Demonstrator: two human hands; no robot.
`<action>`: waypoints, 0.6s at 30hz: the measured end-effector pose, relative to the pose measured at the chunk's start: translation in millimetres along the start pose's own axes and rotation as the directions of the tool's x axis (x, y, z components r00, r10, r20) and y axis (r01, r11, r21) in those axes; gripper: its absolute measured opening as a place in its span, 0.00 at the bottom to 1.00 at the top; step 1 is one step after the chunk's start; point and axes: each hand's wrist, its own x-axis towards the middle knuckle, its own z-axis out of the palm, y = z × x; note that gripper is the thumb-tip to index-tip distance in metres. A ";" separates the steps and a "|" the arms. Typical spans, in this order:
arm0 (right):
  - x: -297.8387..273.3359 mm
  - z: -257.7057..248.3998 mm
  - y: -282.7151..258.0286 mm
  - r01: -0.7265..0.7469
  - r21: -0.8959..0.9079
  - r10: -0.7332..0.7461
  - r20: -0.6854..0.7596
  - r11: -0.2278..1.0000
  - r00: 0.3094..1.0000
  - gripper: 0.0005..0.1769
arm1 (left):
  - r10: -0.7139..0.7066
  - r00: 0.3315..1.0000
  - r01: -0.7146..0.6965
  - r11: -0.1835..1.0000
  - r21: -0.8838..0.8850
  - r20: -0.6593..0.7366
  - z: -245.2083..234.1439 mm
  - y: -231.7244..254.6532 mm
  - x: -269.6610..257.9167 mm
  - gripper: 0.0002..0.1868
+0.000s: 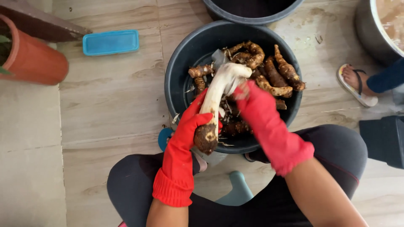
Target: Peeling the skin off root vegetables using a hand peeler while wearing protective gloves.
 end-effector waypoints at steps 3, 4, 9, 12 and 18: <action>48.8 -61.5 -24.6 -0.513 0.018 0.461 0.410 0.858 0.787 0.24 | 0.014 0.999 -0.017 0.994 0.107 0.031 -0.8 0.6 -2.1 0.40; 48.0 -67.0 -27.5 -0.512 0.019 0.461 0.407 0.859 0.788 0.24 | 0.016 0.999 -0.019 0.994 0.108 0.033 -1.2 2.0 -2.3 0.40; 28.7 -76.2 -52.1 -0.360 0.184 0.321 0.210 0.915 0.923 0.21 | 0.056 0.997 -0.062 0.988 0.144 0.046 -0.4 7.5 0.0 0.43; 30.5 -78.1 -44.0 -0.391 0.112 0.352 0.263 0.914 0.898 0.25 | 0.064 0.997 -0.076 0.954 0.292 0.050 -2.4 7.5 -1.9 0.45; 32.3 -86.8 -47.8 -0.338 0.192 0.273 0.299 0.921 0.915 0.22 | 0.097 0.992 -0.121 0.882 0.456 0.076 2.1 8.4 -2.9 0.47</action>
